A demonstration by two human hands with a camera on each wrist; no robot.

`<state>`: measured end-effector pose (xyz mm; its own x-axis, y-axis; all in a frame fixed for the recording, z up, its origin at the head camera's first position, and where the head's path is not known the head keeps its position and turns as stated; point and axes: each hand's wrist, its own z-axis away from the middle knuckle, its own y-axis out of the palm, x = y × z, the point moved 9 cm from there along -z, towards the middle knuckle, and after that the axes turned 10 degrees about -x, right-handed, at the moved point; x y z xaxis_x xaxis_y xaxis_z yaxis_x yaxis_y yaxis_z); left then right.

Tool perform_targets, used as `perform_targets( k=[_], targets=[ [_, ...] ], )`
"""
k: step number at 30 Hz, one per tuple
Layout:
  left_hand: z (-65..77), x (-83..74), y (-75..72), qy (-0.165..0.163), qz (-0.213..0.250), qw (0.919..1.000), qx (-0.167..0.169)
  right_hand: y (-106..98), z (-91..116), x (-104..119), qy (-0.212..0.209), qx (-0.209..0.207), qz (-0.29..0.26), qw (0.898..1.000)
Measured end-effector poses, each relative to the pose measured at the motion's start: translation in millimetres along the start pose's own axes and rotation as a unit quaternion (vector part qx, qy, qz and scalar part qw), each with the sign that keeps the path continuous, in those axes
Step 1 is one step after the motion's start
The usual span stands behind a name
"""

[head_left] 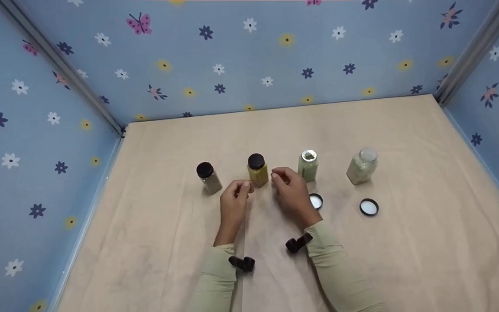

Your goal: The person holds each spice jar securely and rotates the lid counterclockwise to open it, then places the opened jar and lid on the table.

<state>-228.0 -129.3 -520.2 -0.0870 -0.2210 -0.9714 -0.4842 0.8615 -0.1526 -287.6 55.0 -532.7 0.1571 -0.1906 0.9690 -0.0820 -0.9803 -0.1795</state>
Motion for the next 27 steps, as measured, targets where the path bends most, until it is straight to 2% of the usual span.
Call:
perform_targets(
  k=[5,11,18,21,27],
  targets=[
    [-7.4,-3.1,-0.7,0.002,0.016,0.9998,-0.009,9.4,0.6,5.4,-0.032,0.047,0.007,0.998],
    [-12.3,-3.9,4.9,-0.007,0.032,0.9995,0.0,7.2,-1.3,6.4,-0.043,0.03,0.024,0.998],
    [-17.9,1.0,6.7,-0.024,0.056,0.9981,0.009,8.2,5.4,-11.1,-0.004,0.033,0.023,0.999],
    [-22.2,0.7,6.5,-0.016,0.064,0.9978,0.011,8.0,3.7,-14.6,0.004,0.03,0.021,0.999],
    [-30.1,-2.5,0.1,-0.002,0.071,0.9974,-0.01,9.3,-6.3,-11.4,0.007,0.028,0.024,0.999]
  ],
)
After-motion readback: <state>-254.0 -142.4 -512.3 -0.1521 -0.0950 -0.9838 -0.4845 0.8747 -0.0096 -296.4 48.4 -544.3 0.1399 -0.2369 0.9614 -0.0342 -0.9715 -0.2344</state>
